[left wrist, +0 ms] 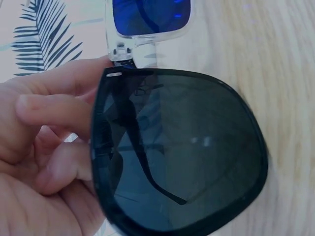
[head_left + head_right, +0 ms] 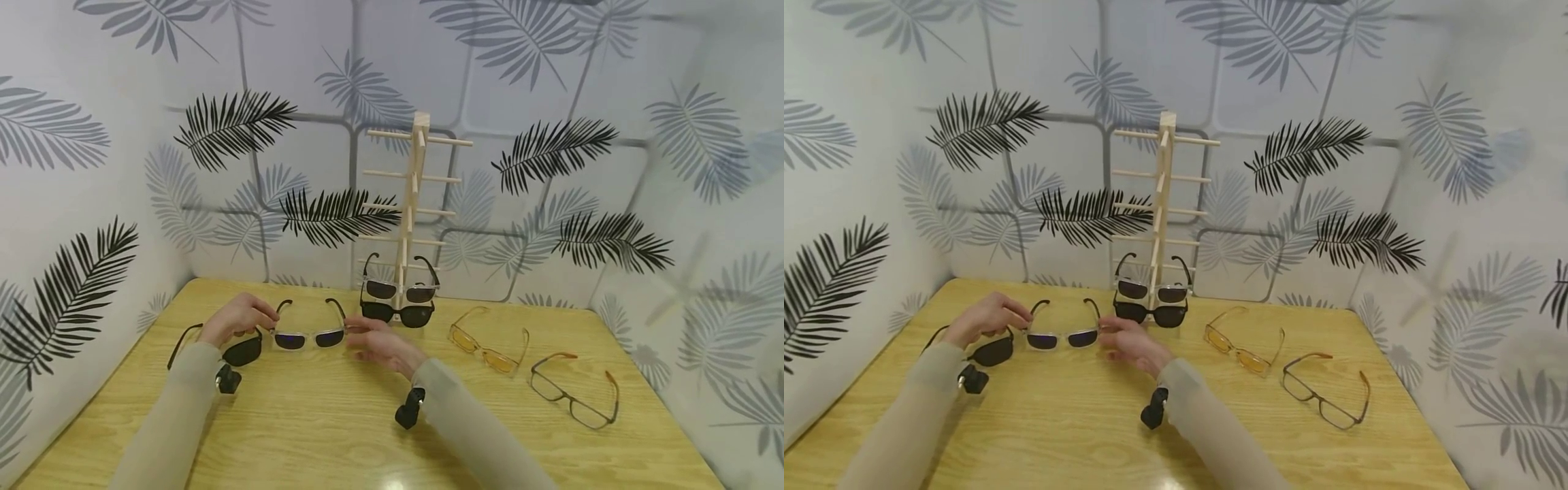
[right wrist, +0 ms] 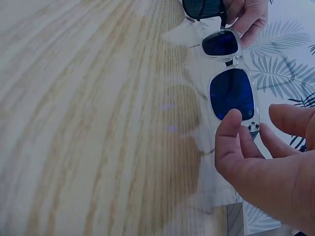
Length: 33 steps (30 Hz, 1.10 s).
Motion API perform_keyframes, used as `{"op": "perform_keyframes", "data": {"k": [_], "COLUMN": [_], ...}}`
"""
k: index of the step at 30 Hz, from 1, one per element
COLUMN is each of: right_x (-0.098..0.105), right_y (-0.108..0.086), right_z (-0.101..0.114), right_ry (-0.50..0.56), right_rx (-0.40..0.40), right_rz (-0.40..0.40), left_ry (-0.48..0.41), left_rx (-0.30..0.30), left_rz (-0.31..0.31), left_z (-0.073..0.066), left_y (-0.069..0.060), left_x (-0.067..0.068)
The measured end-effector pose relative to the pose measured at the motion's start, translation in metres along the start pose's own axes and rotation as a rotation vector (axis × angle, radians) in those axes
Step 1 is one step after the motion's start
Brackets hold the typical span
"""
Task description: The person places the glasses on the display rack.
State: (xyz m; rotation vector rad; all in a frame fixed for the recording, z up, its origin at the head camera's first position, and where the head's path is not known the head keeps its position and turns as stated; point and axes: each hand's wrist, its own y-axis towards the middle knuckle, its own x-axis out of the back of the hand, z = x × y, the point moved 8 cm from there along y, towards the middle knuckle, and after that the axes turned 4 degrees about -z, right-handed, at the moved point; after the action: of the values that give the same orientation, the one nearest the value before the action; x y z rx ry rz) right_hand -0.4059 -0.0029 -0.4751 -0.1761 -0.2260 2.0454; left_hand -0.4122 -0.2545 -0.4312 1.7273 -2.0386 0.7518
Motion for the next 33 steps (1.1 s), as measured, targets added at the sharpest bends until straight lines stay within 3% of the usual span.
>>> {"op": "perform_keyframes", "data": {"k": [9,14,23,33], "right_x": [-0.002,0.000,0.000,0.004], "right_y": [-0.009,-0.015,-0.023,-0.037], "right_z": [0.005,0.014,0.029,0.050], "right_ry": [0.056,0.093,0.139,0.205], "right_rx": [0.058,0.087,0.144,0.188], "right_rz": [-0.099,-0.141,-0.123,-0.127], "left_ry": [-0.070,-0.133,-0.364,-0.422], "left_rx": [-0.002,-0.056,-0.153,-0.201], "left_rz": [-0.008,0.036,0.130,0.178], "left_z": [-0.002,-0.011,-0.020,-0.031], "left_y": [-0.005,-0.012,-0.022,-0.030], "left_x": [0.003,0.006,0.014,0.014]}}
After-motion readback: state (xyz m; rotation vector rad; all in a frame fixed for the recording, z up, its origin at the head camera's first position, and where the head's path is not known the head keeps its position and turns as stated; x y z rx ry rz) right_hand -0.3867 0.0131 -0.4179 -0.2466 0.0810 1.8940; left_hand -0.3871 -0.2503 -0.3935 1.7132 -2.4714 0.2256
